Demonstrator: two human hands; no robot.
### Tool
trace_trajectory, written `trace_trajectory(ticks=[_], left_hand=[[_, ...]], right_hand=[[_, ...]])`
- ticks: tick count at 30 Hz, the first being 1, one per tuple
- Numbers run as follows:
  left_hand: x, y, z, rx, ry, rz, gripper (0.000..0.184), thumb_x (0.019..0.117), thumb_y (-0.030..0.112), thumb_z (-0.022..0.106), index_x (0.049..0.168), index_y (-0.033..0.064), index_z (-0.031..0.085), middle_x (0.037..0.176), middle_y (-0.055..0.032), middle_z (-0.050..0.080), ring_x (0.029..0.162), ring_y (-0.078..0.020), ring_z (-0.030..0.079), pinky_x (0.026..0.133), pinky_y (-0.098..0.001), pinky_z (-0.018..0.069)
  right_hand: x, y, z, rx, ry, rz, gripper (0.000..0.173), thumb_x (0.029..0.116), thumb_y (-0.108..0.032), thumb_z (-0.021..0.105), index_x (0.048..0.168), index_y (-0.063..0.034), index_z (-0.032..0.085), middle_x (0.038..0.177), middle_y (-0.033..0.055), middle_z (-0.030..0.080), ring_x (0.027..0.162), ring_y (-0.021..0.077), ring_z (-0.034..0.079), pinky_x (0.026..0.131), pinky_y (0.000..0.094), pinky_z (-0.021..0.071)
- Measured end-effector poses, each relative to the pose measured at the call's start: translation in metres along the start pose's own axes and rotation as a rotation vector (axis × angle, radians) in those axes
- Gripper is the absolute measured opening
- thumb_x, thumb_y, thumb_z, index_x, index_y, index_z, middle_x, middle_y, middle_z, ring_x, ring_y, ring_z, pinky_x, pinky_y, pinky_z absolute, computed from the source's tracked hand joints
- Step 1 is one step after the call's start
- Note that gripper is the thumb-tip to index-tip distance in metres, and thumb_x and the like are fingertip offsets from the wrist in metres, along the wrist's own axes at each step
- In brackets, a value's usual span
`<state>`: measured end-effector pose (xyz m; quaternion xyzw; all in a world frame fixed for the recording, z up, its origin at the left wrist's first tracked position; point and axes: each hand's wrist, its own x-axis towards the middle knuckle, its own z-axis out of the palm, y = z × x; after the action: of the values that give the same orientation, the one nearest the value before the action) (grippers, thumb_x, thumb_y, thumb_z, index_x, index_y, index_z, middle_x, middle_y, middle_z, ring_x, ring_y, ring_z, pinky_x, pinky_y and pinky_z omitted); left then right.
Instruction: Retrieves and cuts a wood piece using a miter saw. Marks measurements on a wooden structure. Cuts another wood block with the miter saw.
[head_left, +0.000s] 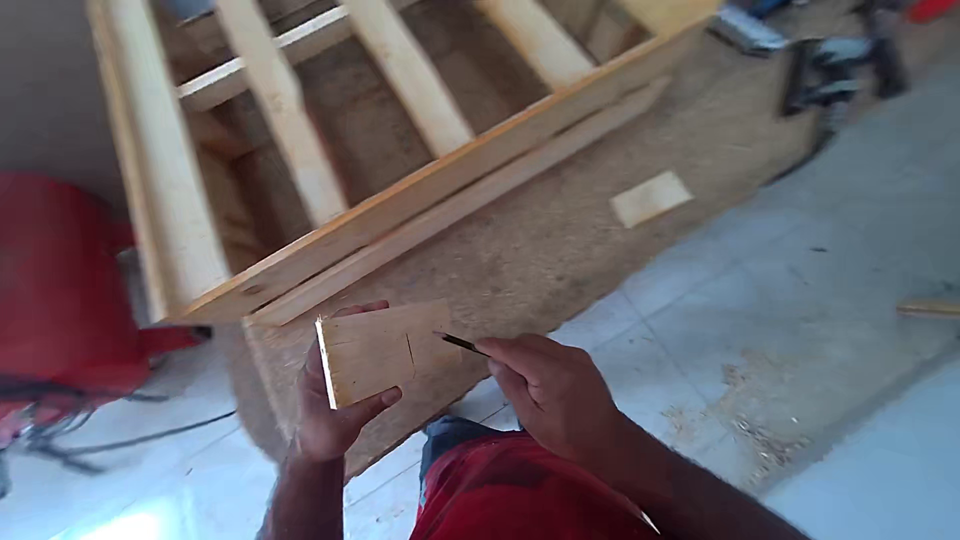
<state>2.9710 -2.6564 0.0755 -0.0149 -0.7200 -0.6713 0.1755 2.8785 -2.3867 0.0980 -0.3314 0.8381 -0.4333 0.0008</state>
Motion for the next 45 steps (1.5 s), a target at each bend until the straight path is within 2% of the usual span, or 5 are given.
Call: trace_trajectory(ticks=[8,16,24,33,45], left_hand=[[0.113,-0.016,0.175,-0.186,-0.116,0.061,0.090,0.0717,0.024,0.094,0.148,0.0163,0.047,0.149,-0.0104,0.054,0.129,-0.0287,0.060,0.104,-0.0449,0.0567],[0.201,-0.076,0.337,-0.518,-0.220,-0.095,0.089,0.0738,0.024,0.093,0.150,0.0197,0.046,0.148,-0.0112,0.056,0.125,-0.0318,0.063,0.097,-0.0527,0.0588],[0.336,-0.126,0.435,0.138,-0.362,-0.086,0.101,0.0705,0.058,0.089,0.152,0.0158,0.045,0.149,-0.0063,0.055,0.132,-0.0231,0.058,0.108,-0.0462,0.0528],[0.481,-0.102,0.548,0.656,-0.404,-0.052,0.101,0.0758,0.030,0.087,0.158,0.0117,0.031,0.140,-0.0150,0.057,0.115,-0.0246,0.066,0.096,-0.0489,0.0579],[0.625,-0.153,0.516,0.221,-0.097,-0.289,0.092,0.0681,0.018,0.084,0.146,0.0070,0.036,0.134,-0.0108,0.061,0.115,-0.0221,0.066,0.090,-0.0392,0.0613]], right_hand=[[-0.027,0.114,-0.191,-0.011,-0.075,0.314,0.026,0.1028,-0.036,0.053,0.103,-0.0213,0.075,0.075,-0.0057,0.066,0.061,0.0092,0.061,0.053,0.0348,0.0529],[0.055,0.232,-0.233,1.078,0.073,0.720,0.024,0.0963,-0.028,0.070,0.109,-0.0071,0.067,0.071,-0.0008,0.059,0.046,0.0046,0.043,0.042,0.0212,0.0390],[0.123,0.335,-0.384,-0.242,0.078,0.484,0.028,0.0910,-0.041,0.066,0.108,-0.0197,0.075,0.075,-0.0090,0.068,0.061,0.0045,0.062,0.054,0.0307,0.0549],[0.235,0.425,-0.399,-0.036,0.086,0.267,0.032,0.0917,-0.039,0.073,0.109,-0.0119,0.072,0.078,-0.0014,0.071,0.063,0.0109,0.067,0.055,0.0369,0.0586],[0.407,0.590,-0.334,0.597,-0.533,0.164,0.098,0.0725,-0.007,0.091,0.157,-0.0117,0.042,0.149,0.0101,0.057,0.131,0.0245,0.059,0.108,0.0501,0.0512]])
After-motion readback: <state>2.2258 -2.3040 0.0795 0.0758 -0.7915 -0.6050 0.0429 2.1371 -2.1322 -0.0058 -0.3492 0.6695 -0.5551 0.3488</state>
